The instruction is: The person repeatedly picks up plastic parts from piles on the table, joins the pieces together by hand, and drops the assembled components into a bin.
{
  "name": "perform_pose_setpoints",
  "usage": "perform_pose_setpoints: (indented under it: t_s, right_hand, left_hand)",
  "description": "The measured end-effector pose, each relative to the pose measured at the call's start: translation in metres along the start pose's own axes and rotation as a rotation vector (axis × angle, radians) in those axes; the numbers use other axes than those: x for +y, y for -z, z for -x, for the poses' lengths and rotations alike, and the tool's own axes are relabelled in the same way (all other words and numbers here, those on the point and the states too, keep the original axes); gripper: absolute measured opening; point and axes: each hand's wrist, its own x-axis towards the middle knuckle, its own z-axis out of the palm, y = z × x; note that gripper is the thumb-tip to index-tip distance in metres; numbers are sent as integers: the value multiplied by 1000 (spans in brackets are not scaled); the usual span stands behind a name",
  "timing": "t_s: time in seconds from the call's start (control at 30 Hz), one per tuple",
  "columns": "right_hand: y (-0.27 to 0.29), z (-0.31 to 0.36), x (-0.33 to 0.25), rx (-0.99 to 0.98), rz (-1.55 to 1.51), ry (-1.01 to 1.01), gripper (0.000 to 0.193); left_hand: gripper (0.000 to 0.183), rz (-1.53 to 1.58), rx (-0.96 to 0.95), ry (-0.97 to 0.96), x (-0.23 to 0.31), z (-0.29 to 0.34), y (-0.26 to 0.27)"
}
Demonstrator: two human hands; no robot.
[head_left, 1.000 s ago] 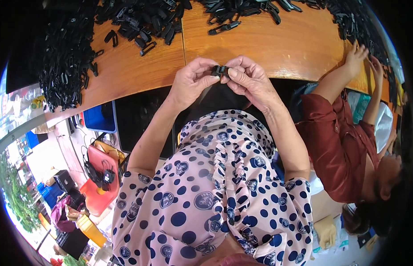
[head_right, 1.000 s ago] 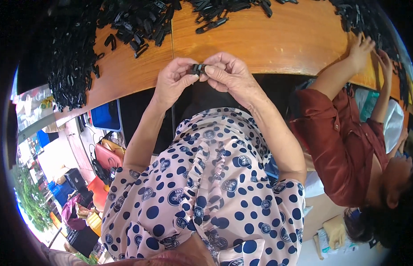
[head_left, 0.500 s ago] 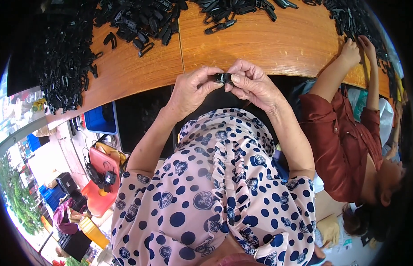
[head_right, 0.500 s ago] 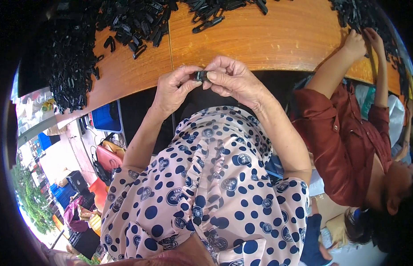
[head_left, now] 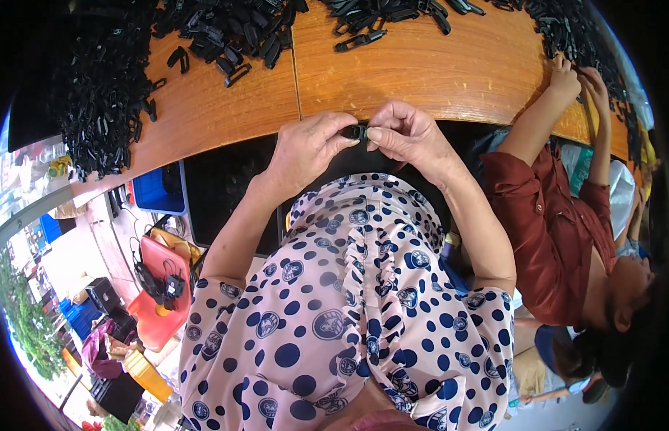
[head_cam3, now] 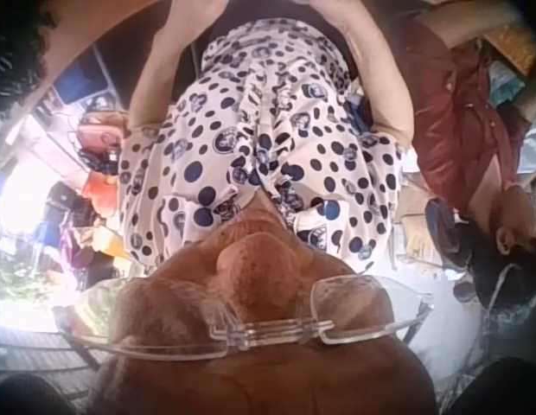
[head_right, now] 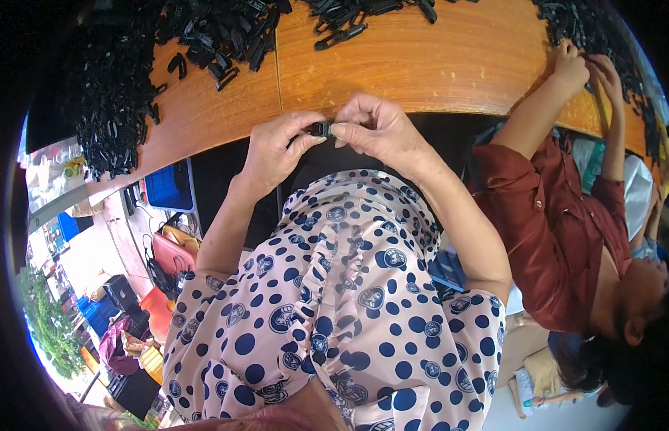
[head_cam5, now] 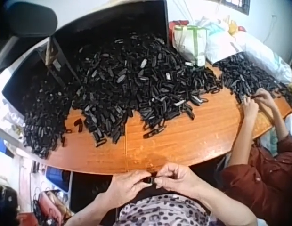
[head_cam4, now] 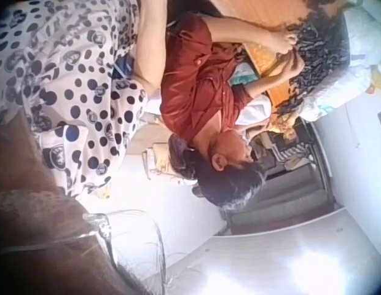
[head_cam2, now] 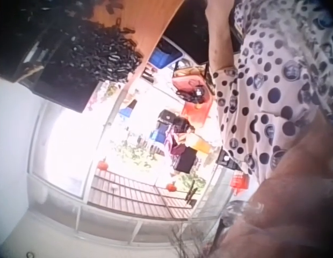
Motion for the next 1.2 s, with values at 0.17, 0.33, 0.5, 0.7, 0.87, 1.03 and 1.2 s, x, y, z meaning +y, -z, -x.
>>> perform_pose_setpoints:
  t_s: [0.17, 0.33, 0.5, 0.7, 0.87, 1.03, 1.2]
  right_hand:
    - [-1, 3, -2, 30, 61, -118, 8]
    - [8, 1, 6, -32, -46, -284, 15]
    - [9, -1, 15, -45, -384, -399, 16]
    - [-10, -16, 0, -120, -377, -224, 47]
    - [-14, -7, 16, -307, -424, -262, 61]
    - [-35, -14, 20, -88, -308, -182, 52]
    - [-57, -35, 4, -121, -161, -161, 41]
  left_hand:
    - [23, -4, -31, 48, 5, 4, -4]
    - [22, -74, -124, -6, 5, 1, -2]
    - [22, 357, -206, 444, 12, -2, -1]
    - [16, 309, 289, 113, 1, -11, -4]
    - [25, 1421, 83, 674, 24, 4, 0]
    - [29, 1318, 171, 514, 1, 14, -18]
    - [28, 1336, 294, 458, -4, 20, -2]
